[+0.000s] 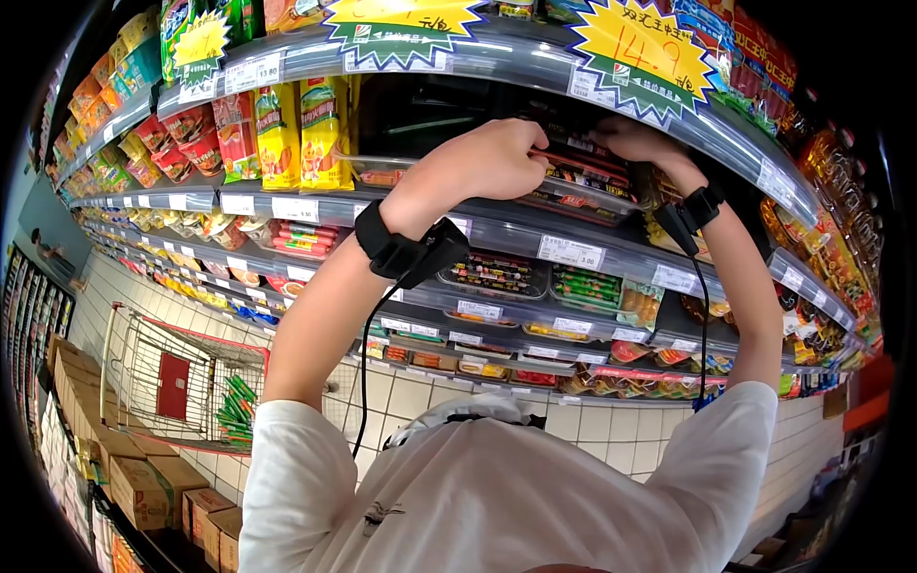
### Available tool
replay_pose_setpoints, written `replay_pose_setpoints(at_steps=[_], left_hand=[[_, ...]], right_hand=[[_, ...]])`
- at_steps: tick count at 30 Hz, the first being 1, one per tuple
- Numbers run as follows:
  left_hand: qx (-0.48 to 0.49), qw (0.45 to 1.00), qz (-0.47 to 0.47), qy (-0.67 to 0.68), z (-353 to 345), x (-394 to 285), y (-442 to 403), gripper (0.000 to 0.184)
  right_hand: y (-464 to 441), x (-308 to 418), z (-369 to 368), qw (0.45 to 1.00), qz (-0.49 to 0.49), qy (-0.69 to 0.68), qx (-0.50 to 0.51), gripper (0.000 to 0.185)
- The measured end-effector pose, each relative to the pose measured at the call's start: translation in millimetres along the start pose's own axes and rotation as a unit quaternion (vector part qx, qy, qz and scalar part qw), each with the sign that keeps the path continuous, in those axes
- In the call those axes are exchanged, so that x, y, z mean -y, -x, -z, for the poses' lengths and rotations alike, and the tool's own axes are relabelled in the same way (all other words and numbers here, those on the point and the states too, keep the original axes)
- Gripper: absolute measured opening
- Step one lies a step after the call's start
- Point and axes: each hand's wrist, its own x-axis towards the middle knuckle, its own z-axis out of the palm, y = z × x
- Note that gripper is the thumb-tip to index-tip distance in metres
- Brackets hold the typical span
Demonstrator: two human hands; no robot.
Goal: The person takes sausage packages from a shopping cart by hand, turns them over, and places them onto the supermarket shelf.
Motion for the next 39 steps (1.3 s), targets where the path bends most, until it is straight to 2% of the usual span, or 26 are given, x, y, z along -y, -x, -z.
replay_pose_setpoints(at_steps=[1, 3, 5, 6, 8, 9, 11, 12, 14, 16, 17, 18, 23, 28, 34, 39], left_hand=[[-0.006, 1.0, -0.008, 0.012, 1, 2, 4, 0.039], [-0.012, 0.999, -0.015, 0.026, -2, 7, 9, 0.037], [-0.079, 0.99, -0.055, 0.105, -13, 17, 13, 0.032], [-0.077, 0.99, -0.055, 0.108, -14, 18, 16, 0.032], [-0.15, 0.965, -0.092, 0.193, -16, 20, 23, 0.031], [-0.179, 0.949, -0.107, 0.235, -16, 20, 30, 0.027], [-0.163, 0.941, -0.102, 0.278, -18, 23, 41, 0.026], [-0.155, 0.932, -0.091, 0.314, -19, 24, 46, 0.025], [-0.151, 0.922, -0.106, 0.341, -23, 25, 61, 0.023], [-0.115, 0.898, -0.081, 0.416, -23, 24, 78, 0.023], [-0.118, 0.899, -0.081, 0.414, -25, 24, 85, 0.022], [-0.106, 0.896, -0.077, 0.423, -27, 25, 100, 0.02], [-0.091, 0.889, -0.06, 0.446, -31, 20, 140, 0.015], [-0.136, 0.892, -0.046, 0.429, -44, 15, 174, 0.009], [-0.201, 0.864, -0.021, 0.461, -60, -1, 208, 0.006], [-0.206, 0.865, 0.057, 0.454, -88, -27, 235, 0.007]], right_hand=[[10, 8, -1, 1.0, -0.001, 0.002, 0.002, 0.042], [27, 21, -3, 0.993, -0.003, -0.056, -0.101, 0.042], [36, 26, -4, 0.991, 0.01, -0.083, -0.103, 0.042], [41, 32, -3, 0.988, 0.026, -0.111, -0.108, 0.041], [63, 45, -5, 0.968, 0.073, -0.169, -0.17, 0.038], [76, 54, -8, 0.957, 0.075, -0.225, -0.168, 0.036], [87, 60, -10, 0.94, 0.06, -0.292, -0.165, 0.03], [105, 78, -15, 0.916, 0.08, -0.324, -0.223, 0.029], [119, 86, -18, 0.903, 0.067, -0.359, -0.228, 0.027], [145, 104, -30, 0.87, 0.043, -0.427, -0.244, 0.026], [152, 110, -30, 0.873, 0.045, -0.425, -0.235, 0.025], [172, 123, -34, 0.842, 0.04, -0.478, -0.248, 0.023], [212, 147, -41, 0.797, 0.042, -0.538, -0.274, 0.02], [239, 146, -50, 0.783, 0.057, -0.556, -0.271, 0.02], [259, 127, -63, 0.765, 0.089, -0.594, -0.232, 0.02], [271, 114, -75, 0.766, 0.104, -0.605, -0.19, 0.018]])
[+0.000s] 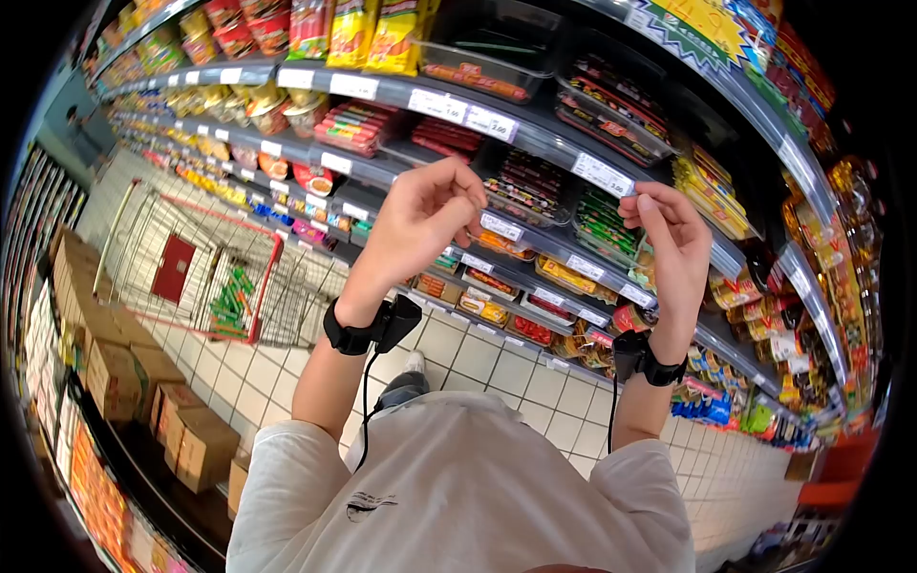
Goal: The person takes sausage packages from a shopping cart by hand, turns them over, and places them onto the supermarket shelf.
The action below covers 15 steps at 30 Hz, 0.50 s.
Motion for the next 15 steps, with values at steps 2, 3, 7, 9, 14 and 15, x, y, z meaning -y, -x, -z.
replay_pose_setpoints(at_steps=[2, 3, 7, 9, 14, 15], left_hand=[[-0.024, 1.0, 0.008, -0.007, -7, 2, 16, 0.008], [-0.042, 0.999, 0.009, -0.014, -10, 2, 23, 0.009], [-0.089, 0.995, 0.02, -0.04, -7, -1, 56, 0.009], [-0.127, 0.99, 0.017, -0.053, -5, -8, 69, 0.007], [-0.187, 0.982, -0.005, -0.039, 19, -14, 98, 0.012], [-0.192, 0.981, -0.01, -0.036, 23, -13, 100, 0.012]], right_hand=[[5, -6, 1, 1.0, -0.006, -0.013, 0.013, 0.017], [7, -9, 1, 0.999, -0.006, -0.019, 0.028, 0.017], [14, -10, -12, 0.997, -0.011, -0.044, 0.067, 0.018], [17, -8, -20, 0.996, -0.018, -0.041, 0.078, 0.018], [20, 0, -46, 0.991, 0.002, -0.055, 0.118, 0.016], [18, 2, -51, 0.991, 0.006, -0.052, 0.124, 0.016]])
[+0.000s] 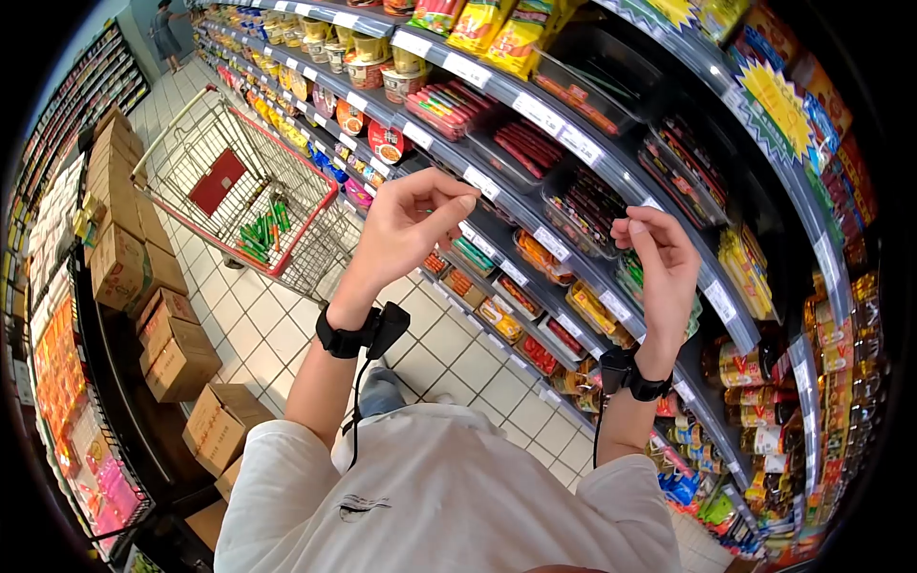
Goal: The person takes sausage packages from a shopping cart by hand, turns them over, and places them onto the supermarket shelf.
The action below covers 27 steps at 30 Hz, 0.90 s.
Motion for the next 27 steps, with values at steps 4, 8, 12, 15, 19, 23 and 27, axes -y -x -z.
replay_pose_setpoints(at_steps=[4, 8, 12, 15, 19, 23, 27], left_hand=[[-0.033, 0.999, -0.034, 0.006, 40, 1, 3, 0.014], [-0.061, 0.997, -0.04, -0.002, 97, -4, 0, 0.016], [-0.124, 0.991, -0.049, 0.023, 165, -5, -2, 0.018], [-0.162, 0.984, -0.059, 0.042, 223, -3, 1, 0.017], [-0.236, 0.967, -0.068, 0.062, 297, -7, 22, 0.016], [-0.334, 0.936, -0.102, 0.054, 366, -12, 56, 0.016], [-0.421, 0.899, -0.112, 0.042, 415, -21, 90, 0.015]], right_hand=[[-14, 6, -41, 0.999, 0.023, 0.011, 0.028, 0.015], [-33, 12, -95, 0.997, 0.038, 0.011, 0.061, 0.013], [-58, 17, -158, 0.993, 0.063, 0.043, 0.09, 0.013], [-79, 23, -215, 0.989, 0.071, 0.057, 0.12, 0.013], [-98, 28, -301, 0.981, 0.087, 0.034, 0.172, 0.013], [-107, 21, -385, 0.963, 0.1, 0.01, 0.251, 0.014], [-118, 15, -455, 0.937, 0.117, -0.029, 0.327, 0.014]])
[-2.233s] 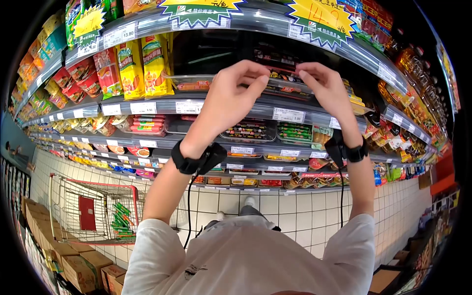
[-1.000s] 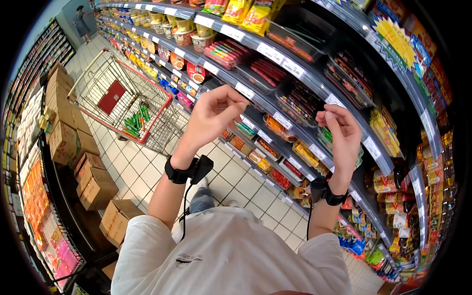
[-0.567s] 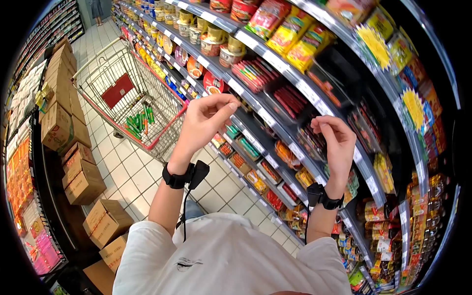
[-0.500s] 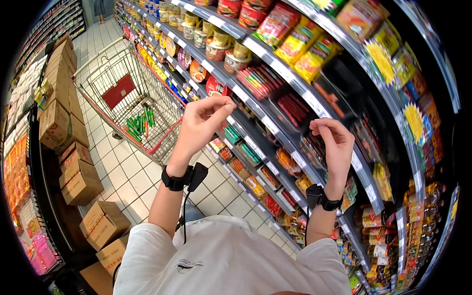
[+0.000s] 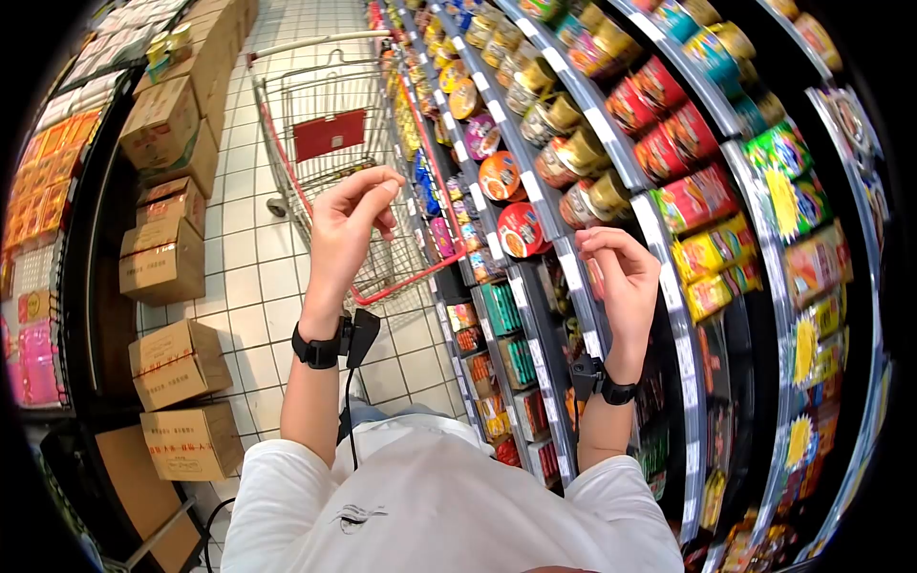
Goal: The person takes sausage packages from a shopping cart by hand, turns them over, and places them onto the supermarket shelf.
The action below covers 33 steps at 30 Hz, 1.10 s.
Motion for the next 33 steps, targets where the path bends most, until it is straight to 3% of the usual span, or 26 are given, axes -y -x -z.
replay_pose_setpoints(at_steps=[10, 14, 19, 26, 33], left_hand=[[-0.149, 0.987, -0.022, -0.057, 60, 16, -49, 0.016], [-0.232, 0.967, 0.007, -0.104, 76, 45, -89, 0.017], [-0.265, 0.953, 0.091, -0.115, 102, 112, -157, 0.016], [-0.365, 0.888, 0.212, -0.186, 140, 248, -220, 0.026], [-0.4, 0.792, 0.412, -0.209, 195, 420, -208, 0.038]], right_hand=[[-115, -66, -71, 0.991, -0.018, -0.069, 0.109, 0.016], [-183, -123, -100, 0.982, -0.029, -0.083, 0.166, 0.015], [-277, -238, -158, 0.967, -0.065, -0.106, 0.222, 0.015], [-311, -395, -285, 0.889, -0.334, -0.23, 0.214, 0.014], [-263, -546, -386, 0.805, -0.502, -0.164, 0.269, 0.028]])
